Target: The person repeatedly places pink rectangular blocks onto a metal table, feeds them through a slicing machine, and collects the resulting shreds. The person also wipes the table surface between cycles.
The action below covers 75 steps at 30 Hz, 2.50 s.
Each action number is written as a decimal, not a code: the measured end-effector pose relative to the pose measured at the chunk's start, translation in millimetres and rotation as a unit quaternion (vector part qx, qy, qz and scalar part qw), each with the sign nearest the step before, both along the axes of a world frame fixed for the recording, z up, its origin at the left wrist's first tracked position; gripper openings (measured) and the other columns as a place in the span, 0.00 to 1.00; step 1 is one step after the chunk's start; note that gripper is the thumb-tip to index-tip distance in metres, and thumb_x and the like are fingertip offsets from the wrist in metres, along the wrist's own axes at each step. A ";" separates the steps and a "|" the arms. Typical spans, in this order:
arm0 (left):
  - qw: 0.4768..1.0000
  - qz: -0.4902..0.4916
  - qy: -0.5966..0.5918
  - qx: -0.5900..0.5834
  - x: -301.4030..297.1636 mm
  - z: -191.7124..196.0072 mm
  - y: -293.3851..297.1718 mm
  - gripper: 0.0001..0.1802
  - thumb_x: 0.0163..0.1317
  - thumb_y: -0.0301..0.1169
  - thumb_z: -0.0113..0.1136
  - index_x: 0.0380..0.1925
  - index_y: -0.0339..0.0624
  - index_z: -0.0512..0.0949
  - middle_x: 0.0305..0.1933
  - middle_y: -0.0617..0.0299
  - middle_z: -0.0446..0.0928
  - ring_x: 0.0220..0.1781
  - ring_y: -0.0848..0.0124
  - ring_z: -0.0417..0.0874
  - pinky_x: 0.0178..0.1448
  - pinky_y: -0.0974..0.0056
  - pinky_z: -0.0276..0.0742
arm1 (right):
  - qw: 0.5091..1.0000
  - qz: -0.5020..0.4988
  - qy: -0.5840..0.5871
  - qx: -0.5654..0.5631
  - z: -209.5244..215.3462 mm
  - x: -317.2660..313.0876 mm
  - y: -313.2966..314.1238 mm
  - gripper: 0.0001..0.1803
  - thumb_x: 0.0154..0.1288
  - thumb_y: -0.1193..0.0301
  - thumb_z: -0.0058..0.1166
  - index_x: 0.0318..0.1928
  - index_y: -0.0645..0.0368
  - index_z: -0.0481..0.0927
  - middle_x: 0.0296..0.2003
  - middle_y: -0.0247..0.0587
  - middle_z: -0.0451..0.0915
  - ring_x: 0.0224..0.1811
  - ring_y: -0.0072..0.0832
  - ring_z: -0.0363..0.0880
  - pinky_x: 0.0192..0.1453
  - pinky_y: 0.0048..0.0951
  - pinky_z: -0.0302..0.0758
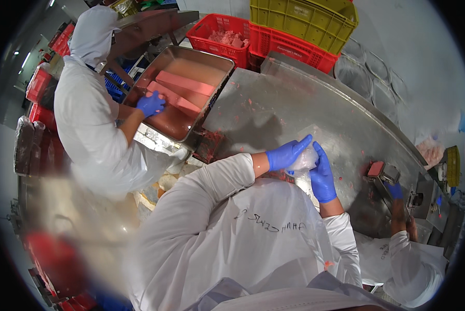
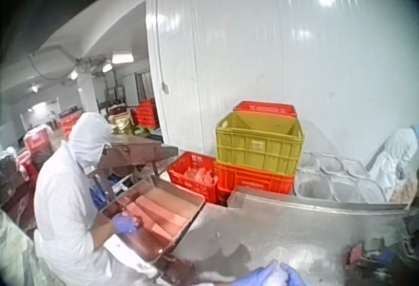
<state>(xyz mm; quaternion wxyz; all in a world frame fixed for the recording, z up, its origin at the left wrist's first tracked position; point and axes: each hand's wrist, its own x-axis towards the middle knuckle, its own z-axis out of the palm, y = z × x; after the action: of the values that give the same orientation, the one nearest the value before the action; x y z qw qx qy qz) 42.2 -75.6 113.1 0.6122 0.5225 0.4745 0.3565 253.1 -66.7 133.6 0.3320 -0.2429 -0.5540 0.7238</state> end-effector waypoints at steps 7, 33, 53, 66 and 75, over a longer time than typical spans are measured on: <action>0.976 -0.106 0.119 0.151 -3.1 30.5 -12.1 0.33 0.56 0.44 0.78 0.56 0.36 0.80 0.48 0.48 0.86 0.51 0.55 0.88 0.55 0.54 0.82 | 0.973 -0.098 -0.201 0.055 -34.5 10.9 -1.3 0.34 0.60 0.79 0.72 0.67 0.62 0.74 0.58 0.44 0.81 0.54 0.30 0.83 0.62 0.33 0.81; 1.000 0.002 0.005 0.026 -8.8 -35.6 3.6 0.18 0.73 0.32 0.68 0.58 0.41 0.78 0.44 0.66 0.80 0.45 0.79 0.78 0.53 0.69 0.76 | 0.640 -0.370 -0.261 0.621 122.1 143.9 32.3 0.36 0.56 0.62 0.77 0.64 0.57 0.78 0.60 0.49 0.81 0.60 0.47 0.81 0.63 0.48 0.77; 0.984 -0.117 0.012 -0.131 44.3 -113.6 63.4 0.12 0.78 0.30 0.59 0.54 0.35 0.80 0.48 0.63 0.82 0.49 0.72 0.83 0.59 0.64 0.79 | 0.860 0.111 -0.498 -0.023 -199.2 278.8 -0.4 0.34 0.76 0.50 0.59 0.72 0.60 0.76 0.68 0.51 0.80 0.70 0.40 0.79 0.76 0.37 0.71; 0.944 -0.179 0.253 0.109 204.3 -149.4 258.3 0.15 0.76 0.34 0.64 0.53 0.34 0.80 0.47 0.60 0.81 0.49 0.72 0.81 0.60 0.64 0.77 | 0.937 -0.219 -0.211 -0.171 -192.3 312.7 103.5 0.28 0.78 0.57 0.57 0.71 0.56 0.78 0.59 0.38 0.83 0.60 0.28 0.80 0.68 0.30 0.74; 0.951 -0.247 0.151 -0.106 294.6 -190.1 364.6 0.22 0.74 0.37 0.65 0.61 0.34 0.79 0.58 0.57 0.83 0.62 0.69 0.81 0.67 0.60 0.75 | 0.810 -0.398 0.026 -0.431 -205.2 315.7 160.5 0.28 0.75 0.58 0.61 0.70 0.49 0.74 0.53 0.28 0.81 0.50 0.19 0.76 0.58 0.29 0.71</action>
<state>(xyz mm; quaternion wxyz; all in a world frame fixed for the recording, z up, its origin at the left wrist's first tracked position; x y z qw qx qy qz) 336.7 289.1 -77.1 0.6546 0.6029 0.4524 0.0586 568.8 93.8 -71.6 0.4664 -0.5411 -0.0318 0.6991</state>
